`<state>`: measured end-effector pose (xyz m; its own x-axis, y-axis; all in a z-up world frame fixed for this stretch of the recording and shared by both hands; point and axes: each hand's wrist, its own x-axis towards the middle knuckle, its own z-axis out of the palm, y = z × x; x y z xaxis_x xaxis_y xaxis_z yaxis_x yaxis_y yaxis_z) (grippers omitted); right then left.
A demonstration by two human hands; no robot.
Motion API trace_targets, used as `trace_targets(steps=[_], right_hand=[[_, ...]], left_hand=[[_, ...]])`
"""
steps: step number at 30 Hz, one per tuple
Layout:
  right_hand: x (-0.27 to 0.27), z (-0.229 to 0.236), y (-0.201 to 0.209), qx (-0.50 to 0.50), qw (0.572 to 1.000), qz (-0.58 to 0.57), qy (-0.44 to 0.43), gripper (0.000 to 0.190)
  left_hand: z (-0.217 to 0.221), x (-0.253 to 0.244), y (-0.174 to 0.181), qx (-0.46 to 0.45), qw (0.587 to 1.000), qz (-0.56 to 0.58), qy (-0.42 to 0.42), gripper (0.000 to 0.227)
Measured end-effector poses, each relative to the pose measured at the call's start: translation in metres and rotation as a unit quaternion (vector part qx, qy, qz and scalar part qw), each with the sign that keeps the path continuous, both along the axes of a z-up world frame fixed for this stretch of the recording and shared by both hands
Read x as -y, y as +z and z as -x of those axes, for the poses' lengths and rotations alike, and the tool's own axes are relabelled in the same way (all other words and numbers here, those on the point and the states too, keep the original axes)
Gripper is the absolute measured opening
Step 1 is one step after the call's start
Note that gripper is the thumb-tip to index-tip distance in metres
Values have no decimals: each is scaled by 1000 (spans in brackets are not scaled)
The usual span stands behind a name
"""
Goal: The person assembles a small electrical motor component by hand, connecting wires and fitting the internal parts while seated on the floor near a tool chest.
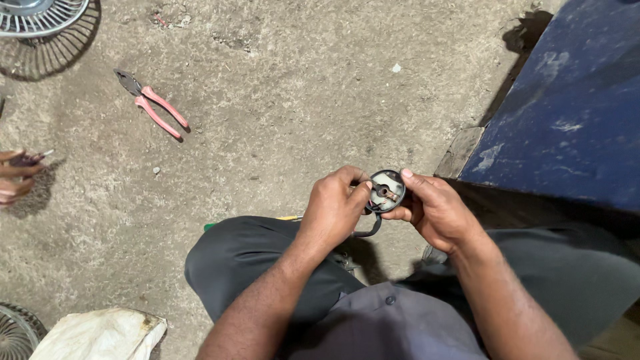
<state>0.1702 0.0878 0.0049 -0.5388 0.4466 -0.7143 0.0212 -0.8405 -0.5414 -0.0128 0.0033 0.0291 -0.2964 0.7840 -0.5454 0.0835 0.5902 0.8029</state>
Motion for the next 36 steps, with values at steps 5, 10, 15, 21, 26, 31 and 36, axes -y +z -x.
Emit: trace_targets(steps=[5, 10, 15, 21, 26, 31, 36], right_hand=[[-1, 0, -3, 2, 1000, 8, -1, 46], [0, 0, -7, 1, 1000, 7, -3, 46], [0, -1, -7, 15, 1000, -3, -1, 45], [1, -1, -7, 22, 1000, -17, -1, 45], [1, 0, -6, -1, 1000, -14, -2, 45], [1, -1, -2, -7, 1000, -18, -10, 44], [1, -2, 0, -17, 999, -44, 6, 41]], left_hand=[[0, 3, -8, -23, 999, -37, 0, 21], [1, 6, -14, -58, 996, -65, -15, 20], [4, 6, -12, -56, 995, -81, -17, 19], [5, 5, -12, 59, 997, -43, -2, 18], [3, 5, -18, 130, 990, -44, 27, 16], [3, 6, -17, 126, 988, -84, 30, 24], [1, 8, -10, -78, 977, -195, -39, 27]])
